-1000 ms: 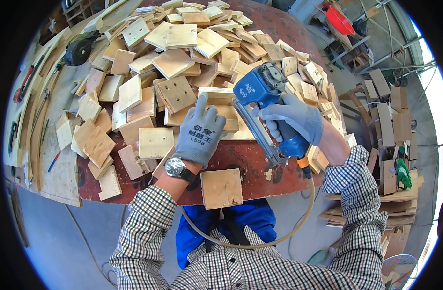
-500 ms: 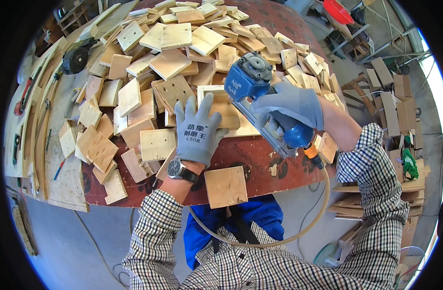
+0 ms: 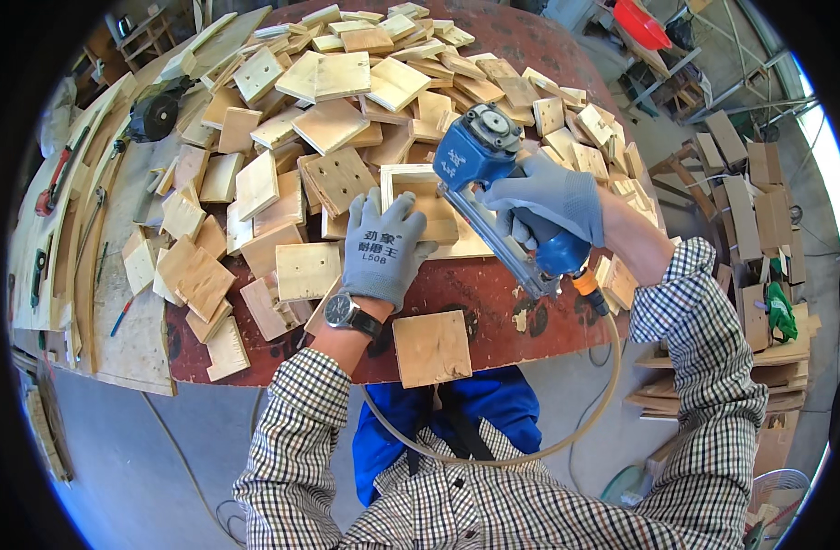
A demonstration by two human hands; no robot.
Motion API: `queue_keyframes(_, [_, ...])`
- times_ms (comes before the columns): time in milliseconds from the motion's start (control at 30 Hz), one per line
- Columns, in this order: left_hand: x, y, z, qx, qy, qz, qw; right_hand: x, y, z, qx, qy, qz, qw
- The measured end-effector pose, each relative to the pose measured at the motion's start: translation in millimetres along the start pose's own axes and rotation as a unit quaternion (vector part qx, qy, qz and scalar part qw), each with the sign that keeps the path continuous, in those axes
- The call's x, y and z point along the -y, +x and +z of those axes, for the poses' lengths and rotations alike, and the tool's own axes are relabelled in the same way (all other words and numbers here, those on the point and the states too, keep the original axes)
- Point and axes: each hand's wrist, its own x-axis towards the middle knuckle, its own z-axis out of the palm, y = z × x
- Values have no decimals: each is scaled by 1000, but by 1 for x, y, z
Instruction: The person assembles small wooden boxes by arranging four pre-drilled wooden pieces into a square frame and securing them with a pneumatic nail gun. They repeat this process for multiple units, stacking the finished boxes on the table.
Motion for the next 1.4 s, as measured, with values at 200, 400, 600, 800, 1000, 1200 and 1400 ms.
queue_keyframes(200, [4,4,-2,-3,-57,-5,998,2,-16,5,16,-20,10,1000])
queue_keyframes(400, [1,8,-9,44,-22,-48,998,7,-30,16,75,11,22,997])
queue_keyframes(600, [1,10,4,-4,-49,-31,998,12,-24,21,72,-37,10,997])
queue_keyframes(800, [4,7,4,-8,-48,-21,999,17,-18,18,81,-96,14,992])
queue_keyframes(1000, [0,7,1,23,-64,-39,997,23,-16,20,96,-118,27,988])
queue_keyframes(1200, [-1,10,6,8,-60,-31,998,10,-18,16,95,-41,33,994])
queue_keyframes(1400, [-2,8,-10,15,-55,-51,997,-29,-64,33,48,42,14,998])
